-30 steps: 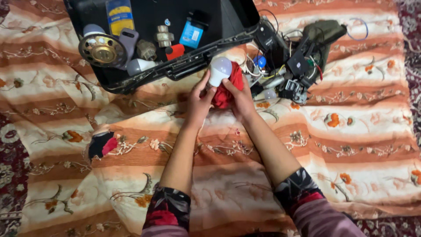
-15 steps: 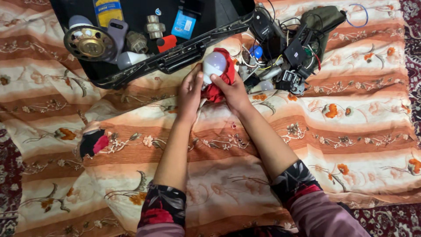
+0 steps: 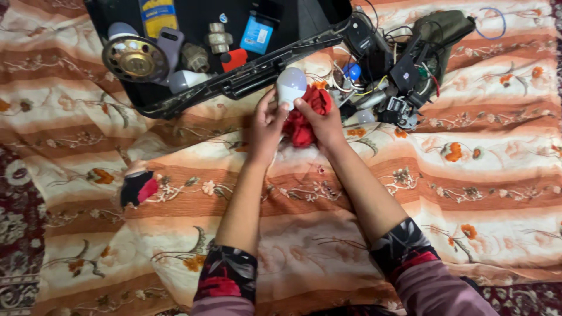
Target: The person wipes down several light bulbs and small electronic components by hand with a red cloth before placing them back into a tool box.
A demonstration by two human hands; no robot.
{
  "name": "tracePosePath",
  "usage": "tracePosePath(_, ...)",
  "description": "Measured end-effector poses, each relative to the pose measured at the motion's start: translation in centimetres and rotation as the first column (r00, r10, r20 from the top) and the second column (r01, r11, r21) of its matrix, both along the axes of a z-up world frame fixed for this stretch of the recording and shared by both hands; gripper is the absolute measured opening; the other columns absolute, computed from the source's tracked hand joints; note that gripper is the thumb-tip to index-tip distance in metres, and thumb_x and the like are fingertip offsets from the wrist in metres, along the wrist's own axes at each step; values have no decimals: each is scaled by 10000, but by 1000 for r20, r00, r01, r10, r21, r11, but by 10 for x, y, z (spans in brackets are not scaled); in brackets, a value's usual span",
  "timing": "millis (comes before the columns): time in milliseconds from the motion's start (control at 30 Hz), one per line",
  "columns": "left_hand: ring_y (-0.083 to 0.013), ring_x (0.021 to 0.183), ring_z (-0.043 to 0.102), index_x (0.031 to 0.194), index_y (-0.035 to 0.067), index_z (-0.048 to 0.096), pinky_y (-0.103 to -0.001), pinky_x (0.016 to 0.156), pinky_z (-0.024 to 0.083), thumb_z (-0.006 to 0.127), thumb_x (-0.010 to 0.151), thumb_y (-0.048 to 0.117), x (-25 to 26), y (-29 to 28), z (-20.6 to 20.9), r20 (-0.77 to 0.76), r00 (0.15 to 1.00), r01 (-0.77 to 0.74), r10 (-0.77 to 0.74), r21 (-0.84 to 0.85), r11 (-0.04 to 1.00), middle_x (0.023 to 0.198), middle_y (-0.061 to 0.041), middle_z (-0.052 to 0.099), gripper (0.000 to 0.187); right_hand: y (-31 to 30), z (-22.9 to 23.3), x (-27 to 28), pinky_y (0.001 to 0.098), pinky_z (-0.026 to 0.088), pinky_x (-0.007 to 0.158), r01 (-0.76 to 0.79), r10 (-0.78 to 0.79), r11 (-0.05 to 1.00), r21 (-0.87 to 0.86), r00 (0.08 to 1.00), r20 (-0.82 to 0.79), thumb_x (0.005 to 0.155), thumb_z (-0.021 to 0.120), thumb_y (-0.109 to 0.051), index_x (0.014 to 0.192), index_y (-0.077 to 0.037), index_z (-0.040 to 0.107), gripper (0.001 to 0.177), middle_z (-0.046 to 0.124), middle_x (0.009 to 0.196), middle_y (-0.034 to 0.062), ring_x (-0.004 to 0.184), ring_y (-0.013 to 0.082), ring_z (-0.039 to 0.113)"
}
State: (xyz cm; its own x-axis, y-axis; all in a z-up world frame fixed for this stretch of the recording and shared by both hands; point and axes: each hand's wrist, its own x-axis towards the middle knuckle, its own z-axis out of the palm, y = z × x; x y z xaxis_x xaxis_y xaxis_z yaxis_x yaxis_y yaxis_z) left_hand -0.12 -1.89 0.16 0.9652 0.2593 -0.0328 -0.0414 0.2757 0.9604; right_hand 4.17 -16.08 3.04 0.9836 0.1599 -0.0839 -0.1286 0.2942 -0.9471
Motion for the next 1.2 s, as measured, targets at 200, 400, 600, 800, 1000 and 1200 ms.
tracePosePath(200, -252, 1409, 533, 1554, 44, 430, -356, 1155, 436, 687, 1017, 48, -3, 3, 12, 300, 954, -146, 25, 387, 910, 1567, -172, 504, 595, 1, 3, -3, 316, 574, 893, -73, 78, 987, 140, 996, -30, 985, 726, -181, 1270, -46, 604, 338, 705, 1123, 49, 1003, 142, 682)
tracePosePath(400, -257, 1384, 585, 1500, 103, 569, -345, 1161, 467, 634, 961, 28, -10, -2, 35, 323, 939, -157, -115, 703, 693, 1489, -124, 622, 548, 4, 11, 2, 319, 563, 947, -108, 121, 963, 247, 992, -39, 1010, 669, -209, 1345, -26, 574, 393, 706, 1190, 43, 1062, 145, 682)
tracePosePath(600, -164, 968, 697, 1564, 82, 349, -297, 887, 569, 643, 1010, 197, -3, 20, 63, 113, 992, -96, 54, 413, 906, 1247, -89, 721, 639, 11, 11, 11, 267, 532, 888, -148, 157, 987, -67, 972, 174, 1025, 673, -223, 1366, -63, 585, 387, 682, 1148, 5, 988, 90, 626)
tracePosePath(800, -137, 876, 722, 1557, 54, 421, -275, 808, 578, 663, 1027, 184, 13, 79, 71, 157, 981, -181, 111, 554, 812, 1165, -102, 751, 597, 72, 40, 25, 264, 551, 792, -27, 153, 921, -389, 943, 295, 1016, 736, -206, 1160, -34, 656, 239, 707, 951, 43, 847, 88, 651)
tracePosePath(1000, -132, 1105, 708, 1581, 17, 140, -279, 939, 575, 643, 1031, 126, 32, 158, 49, 383, 899, -321, 214, 243, 915, 1499, -131, 487, 754, 132, 74, 32, 412, 460, 1038, 230, 189, 877, -421, 642, 743, 900, 826, -89, 1363, 20, 482, 587, 540, 1344, 227, 1212, 328, 555)
tracePosePath(1200, -211, 1058, 552, 1393, -48, 496, -349, 974, 472, 640, 1160, 11, 35, 164, 13, 416, 902, -162, 115, 80, 984, 1152, -117, 559, 280, 121, 50, 21, 464, 444, 1108, 400, 590, 618, -677, 334, 735, 840, 723, -3, 1343, -99, 626, 521, 550, 1429, 178, 1262, 441, 543)
